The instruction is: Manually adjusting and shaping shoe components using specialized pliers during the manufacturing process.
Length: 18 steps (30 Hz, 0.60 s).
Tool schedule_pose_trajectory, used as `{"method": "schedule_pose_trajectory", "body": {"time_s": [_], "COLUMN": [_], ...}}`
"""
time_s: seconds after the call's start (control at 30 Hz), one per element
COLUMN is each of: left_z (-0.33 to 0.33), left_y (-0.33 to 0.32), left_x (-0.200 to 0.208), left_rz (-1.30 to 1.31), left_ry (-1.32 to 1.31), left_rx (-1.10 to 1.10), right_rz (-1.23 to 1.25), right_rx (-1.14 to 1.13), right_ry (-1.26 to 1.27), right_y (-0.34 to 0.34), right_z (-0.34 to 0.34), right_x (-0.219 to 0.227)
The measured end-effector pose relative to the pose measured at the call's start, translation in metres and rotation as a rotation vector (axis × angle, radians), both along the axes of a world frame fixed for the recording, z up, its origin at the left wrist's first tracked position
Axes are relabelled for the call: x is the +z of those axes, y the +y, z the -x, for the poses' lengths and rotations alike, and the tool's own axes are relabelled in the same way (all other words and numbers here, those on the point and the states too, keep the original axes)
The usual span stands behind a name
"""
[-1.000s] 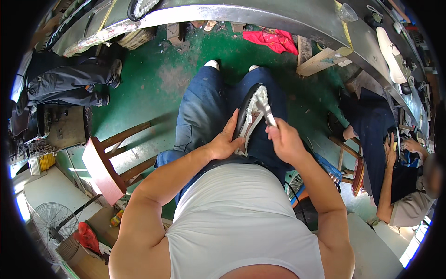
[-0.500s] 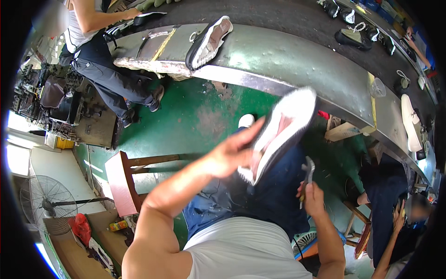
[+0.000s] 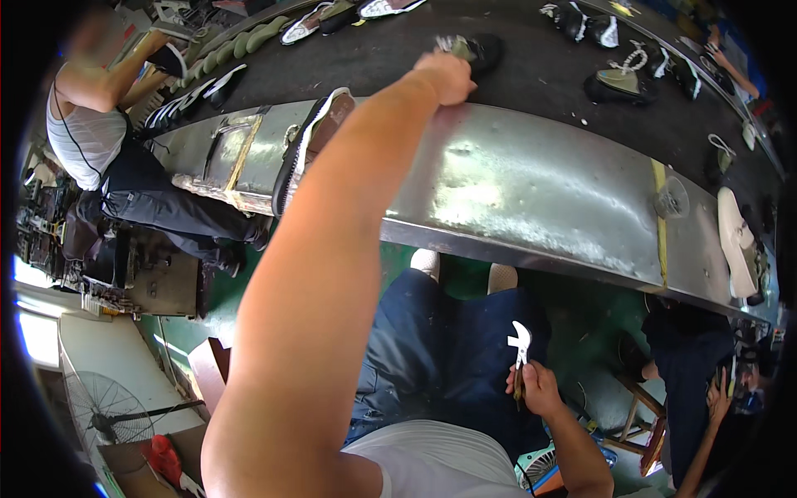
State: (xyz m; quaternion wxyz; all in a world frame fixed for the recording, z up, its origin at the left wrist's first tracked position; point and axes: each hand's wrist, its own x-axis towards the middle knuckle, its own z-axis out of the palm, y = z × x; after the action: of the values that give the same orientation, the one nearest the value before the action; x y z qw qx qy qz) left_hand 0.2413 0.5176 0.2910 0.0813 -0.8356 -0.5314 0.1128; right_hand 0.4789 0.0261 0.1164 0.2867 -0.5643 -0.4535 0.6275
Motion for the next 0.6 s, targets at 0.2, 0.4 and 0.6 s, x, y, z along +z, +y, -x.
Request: {"method": "schedule_pose_trajectory", "body": {"time_s": [0.2,0.4,0.6], "left_z": [0.0,0.045,0.206], "left_y": [-0.018,-0.234,-0.287], "left_x": [0.02,0.025,-0.151], "left_rz": [0.058,0.661,0.957], "left_ry": [-0.19,-1.279,-1.767], "left_rx": [-0.051,-0.306,0.867], "right_rz": [0.115,0.195,0.183], "right_rx": [-0.079,-0.05,-0.056], "right_ry": [0.193,0.288,0.283], "right_y": [0.017,0.035,0.048], "right_z": [-0.007,0.001,0.01], "right_x": [-0.024,-0.005,0.0]}}
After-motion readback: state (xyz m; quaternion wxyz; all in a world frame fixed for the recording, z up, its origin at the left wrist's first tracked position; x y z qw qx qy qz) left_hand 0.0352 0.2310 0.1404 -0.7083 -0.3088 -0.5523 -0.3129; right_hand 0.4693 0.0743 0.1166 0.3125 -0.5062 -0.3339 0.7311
